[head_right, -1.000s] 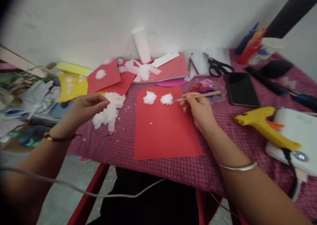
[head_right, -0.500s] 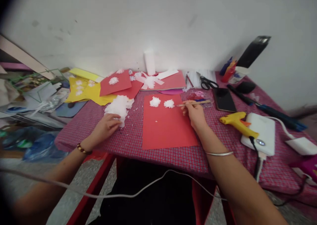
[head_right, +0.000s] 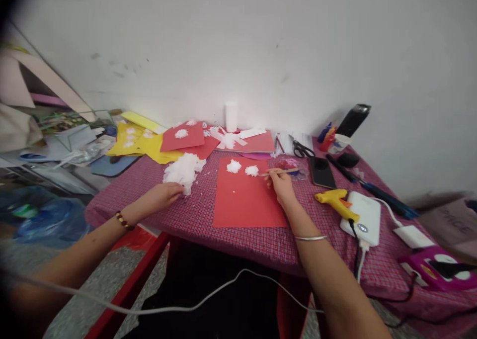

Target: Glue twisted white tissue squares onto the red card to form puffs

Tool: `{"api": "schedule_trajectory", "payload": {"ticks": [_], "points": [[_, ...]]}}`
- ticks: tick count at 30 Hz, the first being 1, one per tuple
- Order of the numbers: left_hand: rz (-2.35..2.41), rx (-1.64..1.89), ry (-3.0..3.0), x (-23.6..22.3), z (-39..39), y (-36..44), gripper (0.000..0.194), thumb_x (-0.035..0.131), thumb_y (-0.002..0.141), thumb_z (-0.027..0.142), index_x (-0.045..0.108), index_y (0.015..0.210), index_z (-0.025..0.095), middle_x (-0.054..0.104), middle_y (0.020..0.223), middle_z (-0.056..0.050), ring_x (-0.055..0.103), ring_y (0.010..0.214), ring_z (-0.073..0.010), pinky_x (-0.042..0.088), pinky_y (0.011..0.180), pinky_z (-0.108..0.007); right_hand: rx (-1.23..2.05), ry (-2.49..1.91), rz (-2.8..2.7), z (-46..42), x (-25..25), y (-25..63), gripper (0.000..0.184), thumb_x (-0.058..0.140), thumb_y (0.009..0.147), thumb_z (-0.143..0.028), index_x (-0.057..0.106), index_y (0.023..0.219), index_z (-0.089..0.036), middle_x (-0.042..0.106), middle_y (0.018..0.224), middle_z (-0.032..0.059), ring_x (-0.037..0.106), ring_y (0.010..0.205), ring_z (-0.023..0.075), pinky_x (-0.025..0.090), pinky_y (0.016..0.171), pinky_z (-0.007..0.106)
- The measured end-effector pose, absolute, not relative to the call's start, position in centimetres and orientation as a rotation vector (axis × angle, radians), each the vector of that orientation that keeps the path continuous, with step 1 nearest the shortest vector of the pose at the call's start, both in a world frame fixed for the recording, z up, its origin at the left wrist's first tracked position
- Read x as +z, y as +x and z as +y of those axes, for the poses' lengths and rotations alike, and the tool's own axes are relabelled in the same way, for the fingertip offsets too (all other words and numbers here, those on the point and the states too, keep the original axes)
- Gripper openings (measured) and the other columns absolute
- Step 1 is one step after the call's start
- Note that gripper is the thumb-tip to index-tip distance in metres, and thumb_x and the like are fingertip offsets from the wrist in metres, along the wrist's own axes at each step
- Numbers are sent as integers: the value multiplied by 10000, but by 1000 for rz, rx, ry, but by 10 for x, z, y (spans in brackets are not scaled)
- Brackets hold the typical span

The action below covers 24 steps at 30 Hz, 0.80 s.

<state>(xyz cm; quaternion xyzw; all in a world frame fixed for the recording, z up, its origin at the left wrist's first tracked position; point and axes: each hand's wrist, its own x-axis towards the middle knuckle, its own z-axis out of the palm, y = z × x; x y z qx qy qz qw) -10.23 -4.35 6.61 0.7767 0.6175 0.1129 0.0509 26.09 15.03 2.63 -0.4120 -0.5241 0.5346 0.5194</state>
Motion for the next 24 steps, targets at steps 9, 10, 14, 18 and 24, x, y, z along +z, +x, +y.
{"api": "schedule_trajectory", "payload": {"ticks": [9,10,14,18,24], "points": [[2066,620,2215,57,-28,-88,145,484,800,163,580,691,166,623,701,-46,567,655,-168,447,640,-284,1271,-987,-1318,149,24,261,292,669,646,-410,610,775,-155,599,568,-9,467,391,80,372,367,195],[2096,672,2175,60,-26,-87,149,465,805,168,574,704,167,616,680,-35,561,624,-158,438,603,-269,1269,-986,-1325,148,24,261,292,670,648,-409,612,777,-154,601,574,-8,468,394,80,373,369,196],[2086,776,2106,75,-22,-87,214,389,853,194,579,761,160,634,692,-31,587,604,-137,439,554,-230,1265,-987,-1337,148,25,262,283,670,656,-396,624,789,-151,605,585,-4,473,405,83,379,379,201],[1983,688,2188,84,-30,-91,202,447,855,217,634,793,172,670,749,-44,613,686,-155,455,629,-253,1278,-996,-1337,149,24,262,267,673,661,-374,627,797,-149,606,579,-8,475,407,80,377,385,193],[1859,420,2332,70,-43,-95,206,493,850,199,622,691,171,634,749,-67,581,723,-178,449,739,-298,1293,-995,-1362,150,20,262,278,683,674,-382,620,809,-147,605,576,-9,475,401,80,373,381,192]]}}
